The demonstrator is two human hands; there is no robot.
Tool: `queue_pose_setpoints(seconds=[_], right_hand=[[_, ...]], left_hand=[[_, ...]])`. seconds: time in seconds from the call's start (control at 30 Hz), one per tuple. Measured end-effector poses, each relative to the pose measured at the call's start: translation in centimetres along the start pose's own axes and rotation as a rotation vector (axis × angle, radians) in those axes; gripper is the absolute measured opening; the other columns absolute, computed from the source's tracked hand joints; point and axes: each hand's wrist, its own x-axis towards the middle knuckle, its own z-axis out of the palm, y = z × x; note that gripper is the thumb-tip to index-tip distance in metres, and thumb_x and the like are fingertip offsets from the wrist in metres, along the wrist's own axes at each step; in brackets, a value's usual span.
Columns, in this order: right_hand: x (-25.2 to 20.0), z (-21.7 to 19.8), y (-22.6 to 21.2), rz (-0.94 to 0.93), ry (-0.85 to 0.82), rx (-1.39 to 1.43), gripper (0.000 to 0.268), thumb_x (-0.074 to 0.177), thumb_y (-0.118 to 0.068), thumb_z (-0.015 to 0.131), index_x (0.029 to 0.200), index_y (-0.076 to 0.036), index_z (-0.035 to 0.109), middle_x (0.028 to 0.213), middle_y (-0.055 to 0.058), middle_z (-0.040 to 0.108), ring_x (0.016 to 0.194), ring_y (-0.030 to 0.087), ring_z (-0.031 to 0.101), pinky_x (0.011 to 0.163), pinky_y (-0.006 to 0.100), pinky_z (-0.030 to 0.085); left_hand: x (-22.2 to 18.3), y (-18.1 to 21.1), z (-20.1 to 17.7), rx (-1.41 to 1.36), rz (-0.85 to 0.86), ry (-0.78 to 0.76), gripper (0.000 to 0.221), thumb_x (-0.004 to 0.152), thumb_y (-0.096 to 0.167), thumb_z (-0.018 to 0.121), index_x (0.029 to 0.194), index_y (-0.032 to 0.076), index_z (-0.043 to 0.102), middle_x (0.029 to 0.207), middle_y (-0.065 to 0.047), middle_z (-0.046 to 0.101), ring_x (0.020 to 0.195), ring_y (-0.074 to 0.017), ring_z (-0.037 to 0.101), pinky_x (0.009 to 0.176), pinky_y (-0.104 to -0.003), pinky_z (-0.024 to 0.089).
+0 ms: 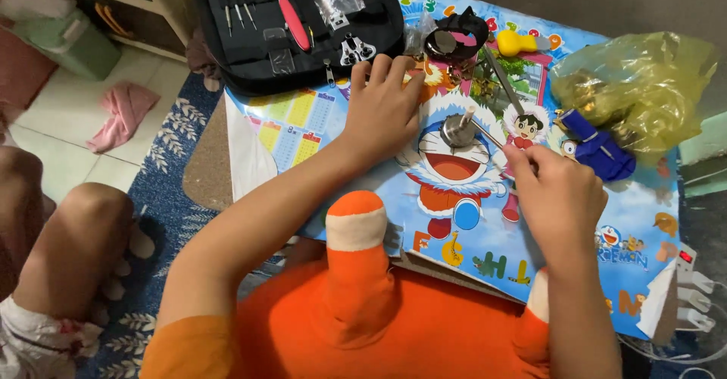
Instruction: Repairing or adjusting a metal watch strap using tools from a specialized repair kit.
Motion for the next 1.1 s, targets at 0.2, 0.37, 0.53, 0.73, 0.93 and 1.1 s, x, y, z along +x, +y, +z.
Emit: queue_pose_setpoints(seconds=[0.2,0.37,0.53,0.73,0.93,1.1], right_hand=[[-0.4,-0.3,-0.7,-0.084,0.088,0.083,0.038,0.111,-0.040,0.068,0.091,-0.010,0.077,0.060,0.007,0.063,0.049,0.029,0.052,0.053,0.040,0.041],[0.0,-0.3,-0.7,-0.004,0.012,0.095,0.037,0.109,-0.045,0.066,0.100,-0.011,0.079,0.065,0.008,0.069,0.052,0.032,0.057,0.053,0.042,0.045],[0.1,-0.9,-0.8,0.053,-0.040,0.164,0.037,0.108,-0.045,0.064,0.098,-0.013,0.079,0.061,0.004,0.067,0.053,0.026,0.056,0.055,0.038,0.044],[0.3,-1.2,-0.9,0.114,-0.087,0.166,0.038,0.107,-0.048,0.064,0.099,-0.015,0.081,0.059,0.002,0.066,0.054,0.023,0.057,0.057,0.037,0.044],[-0.3,-1.0,-0.8,0.053,-0.057,0.172,0.038,0.107,-0.046,0.065,0.097,-0.012,0.080,0.058,0.004,0.061,0.053,0.025,0.053,0.055,0.038,0.041],[0.0,-1.8,-0.6,0.106,-0.089,0.231,0.034,0.105,-0.042,0.065,0.100,-0.012,0.080,0.059,0.004,0.064,0.054,0.024,0.053,0.056,0.037,0.042]], left_hand=[[0.1,0.0,-0.6,-0.129,0.038,0.053,0.013,0.080,0.015,0.068,0.089,0.006,0.070,0.115,-0.008,0.056,0.102,-0.0267,0.046,0.096,-0.043,0.032],[0.1,-0.4,0.1,-0.164,-0.044,0.078,0.017,0.080,0.016,0.065,0.071,0.005,0.074,0.115,-0.009,0.056,0.101,-0.0278,0.045,0.092,-0.042,0.031],[-0.2,-0.5,1.3,-0.175,-0.100,0.026,0.015,0.086,0.023,0.068,0.087,0.014,0.079,0.124,-0.009,0.056,0.108,-0.0291,0.044,0.093,-0.043,0.030],[-0.1,-0.6,1.2,-0.249,-0.082,-0.034,0.013,0.077,0.019,0.064,0.088,0.013,0.065,0.119,-0.009,0.054,0.103,-0.0287,0.041,0.091,-0.043,0.028],[-0.6,-1.3,3.1,-0.278,-0.213,-0.133,0.029,0.084,0.027,0.064,0.112,0.021,0.071,0.131,-0.010,0.053,0.107,-0.0307,0.041,0.093,-0.043,0.028],[-0.4,-1.2,3.0,-0.219,-0.196,-0.128,0.065,0.083,0.020,0.065,0.147,0.027,0.056,0.138,-0.011,0.050,0.110,-0.0297,0.042,0.092,-0.041,0.028]])
